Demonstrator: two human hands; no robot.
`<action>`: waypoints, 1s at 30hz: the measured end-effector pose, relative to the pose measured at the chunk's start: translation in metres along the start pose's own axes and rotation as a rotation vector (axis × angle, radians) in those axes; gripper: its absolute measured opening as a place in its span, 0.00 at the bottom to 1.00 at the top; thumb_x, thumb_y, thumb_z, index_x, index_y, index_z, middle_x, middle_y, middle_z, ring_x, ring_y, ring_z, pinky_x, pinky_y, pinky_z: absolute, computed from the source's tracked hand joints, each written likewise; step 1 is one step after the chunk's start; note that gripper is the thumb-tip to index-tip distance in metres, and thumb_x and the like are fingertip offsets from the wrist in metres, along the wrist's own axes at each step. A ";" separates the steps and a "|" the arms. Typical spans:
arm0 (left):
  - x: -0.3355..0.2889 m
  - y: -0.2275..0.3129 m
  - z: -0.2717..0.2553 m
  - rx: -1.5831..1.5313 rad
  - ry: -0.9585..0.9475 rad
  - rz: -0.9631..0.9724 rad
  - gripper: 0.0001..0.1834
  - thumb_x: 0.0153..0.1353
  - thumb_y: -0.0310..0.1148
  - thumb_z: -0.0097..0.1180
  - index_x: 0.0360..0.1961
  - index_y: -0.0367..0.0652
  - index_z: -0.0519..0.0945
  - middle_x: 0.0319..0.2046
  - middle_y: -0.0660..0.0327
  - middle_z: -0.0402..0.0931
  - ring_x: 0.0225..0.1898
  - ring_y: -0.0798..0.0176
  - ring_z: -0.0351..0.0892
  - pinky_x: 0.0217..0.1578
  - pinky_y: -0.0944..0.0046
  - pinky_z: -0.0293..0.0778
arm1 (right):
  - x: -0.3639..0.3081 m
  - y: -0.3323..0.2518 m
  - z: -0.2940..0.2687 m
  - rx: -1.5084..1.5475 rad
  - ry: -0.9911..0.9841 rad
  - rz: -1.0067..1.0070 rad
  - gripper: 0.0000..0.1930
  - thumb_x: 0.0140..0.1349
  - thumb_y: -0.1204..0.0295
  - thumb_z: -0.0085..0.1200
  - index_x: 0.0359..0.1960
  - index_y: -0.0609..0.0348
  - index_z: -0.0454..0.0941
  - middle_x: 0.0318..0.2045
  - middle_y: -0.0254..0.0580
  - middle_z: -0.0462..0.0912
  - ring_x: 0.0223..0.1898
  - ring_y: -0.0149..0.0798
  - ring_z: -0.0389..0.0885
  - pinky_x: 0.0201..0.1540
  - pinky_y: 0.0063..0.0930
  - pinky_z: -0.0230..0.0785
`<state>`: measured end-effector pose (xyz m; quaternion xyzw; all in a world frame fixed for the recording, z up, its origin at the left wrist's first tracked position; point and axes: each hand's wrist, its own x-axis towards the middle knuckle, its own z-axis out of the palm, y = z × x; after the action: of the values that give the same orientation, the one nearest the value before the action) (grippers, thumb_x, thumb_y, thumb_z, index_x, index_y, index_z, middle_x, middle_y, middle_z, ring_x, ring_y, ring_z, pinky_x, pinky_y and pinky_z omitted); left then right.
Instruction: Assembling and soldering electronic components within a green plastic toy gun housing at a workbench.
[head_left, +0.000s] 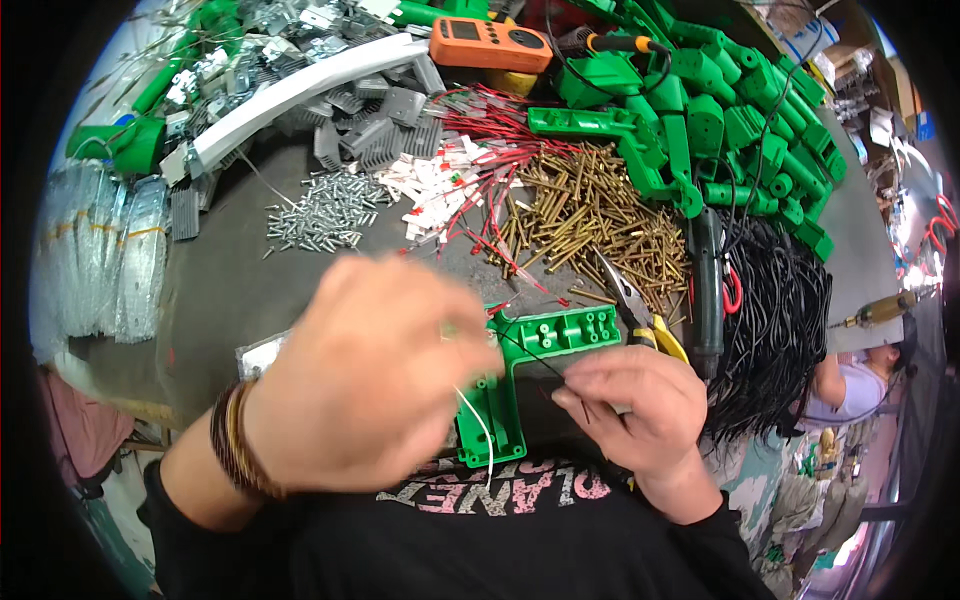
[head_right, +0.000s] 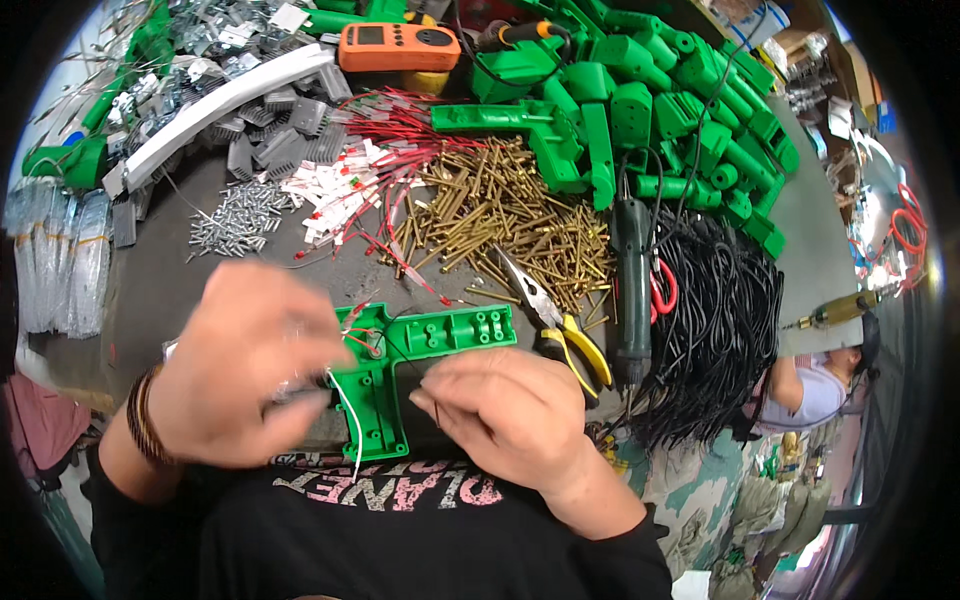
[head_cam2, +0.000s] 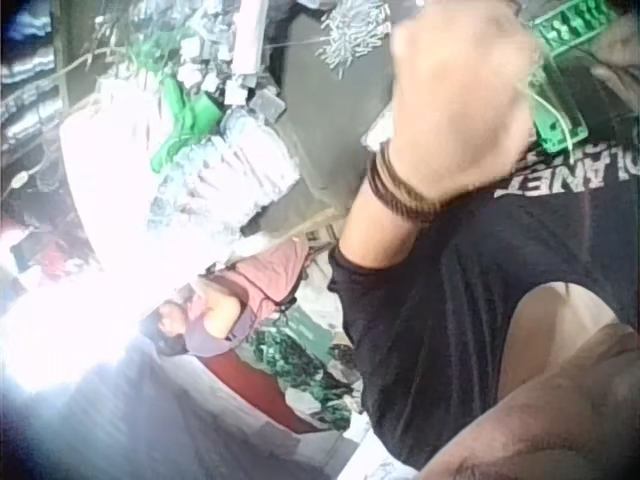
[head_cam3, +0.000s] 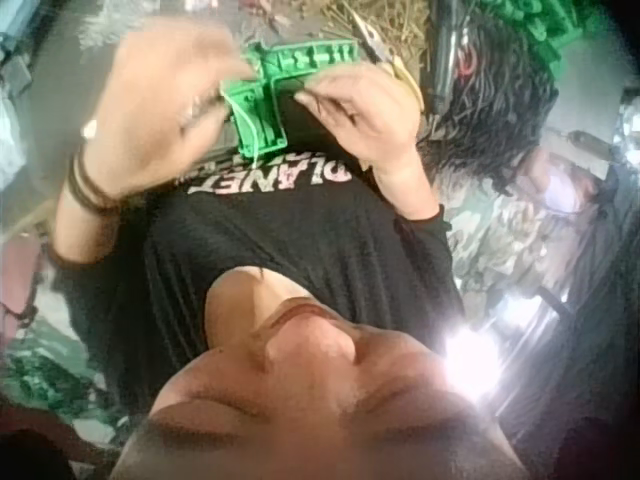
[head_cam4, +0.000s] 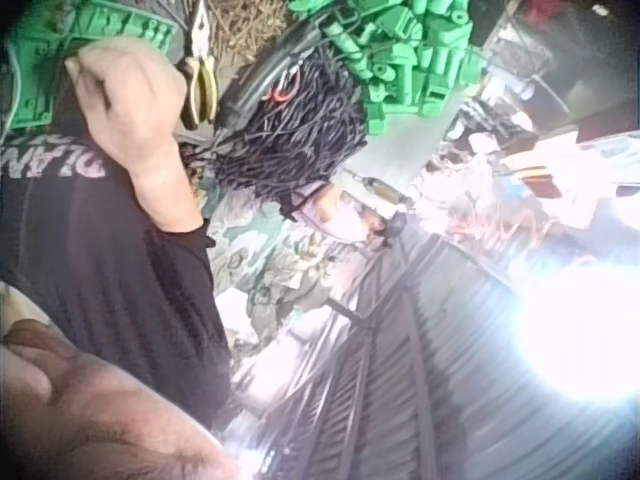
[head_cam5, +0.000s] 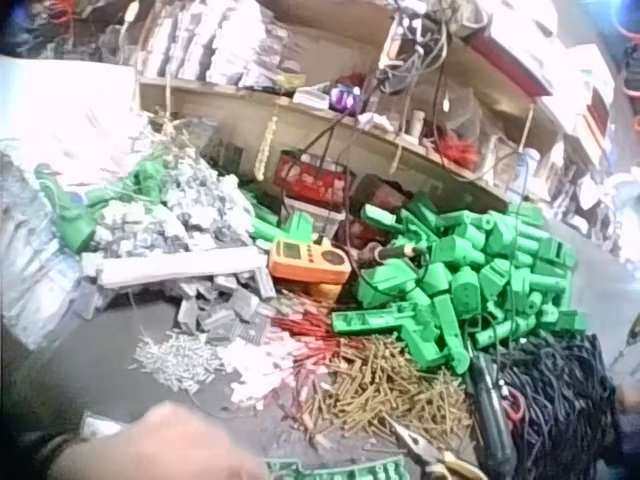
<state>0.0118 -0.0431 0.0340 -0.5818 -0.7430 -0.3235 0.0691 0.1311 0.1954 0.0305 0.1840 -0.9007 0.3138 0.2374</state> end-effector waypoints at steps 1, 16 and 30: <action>-0.010 0.013 0.002 -0.023 -0.054 0.012 0.21 0.41 0.32 0.67 0.41 0.49 0.82 0.37 0.62 0.79 0.40 0.60 0.78 0.44 0.53 0.69 | 0.000 -0.005 0.000 0.003 -0.014 -0.037 0.11 0.47 0.82 0.70 0.32 0.61 0.83 0.32 0.44 0.86 0.28 0.41 0.86 0.28 0.29 0.79; -0.004 0.011 0.023 -0.297 -0.146 -0.086 0.10 0.53 0.27 0.66 0.38 0.46 0.82 0.35 0.62 0.83 0.37 0.57 0.82 0.42 0.57 0.70 | 0.002 -0.010 0.009 -0.082 -0.028 -0.221 0.15 0.44 0.75 0.68 0.38 0.57 0.88 0.29 0.34 0.80 0.25 0.33 0.79 0.22 0.25 0.67; 0.000 0.011 0.028 -0.269 -0.053 -0.125 0.06 0.57 0.29 0.65 0.36 0.45 0.82 0.32 0.63 0.80 0.36 0.58 0.81 0.42 0.59 0.68 | -0.005 0.002 0.011 -0.074 -0.004 -0.129 0.13 0.43 0.78 0.71 0.34 0.60 0.85 0.27 0.36 0.79 0.23 0.36 0.80 0.22 0.27 0.70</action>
<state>0.0301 -0.0261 0.0163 -0.5470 -0.7291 -0.4084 -0.0495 0.1303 0.1907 0.0190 0.2334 -0.8985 0.2638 0.2619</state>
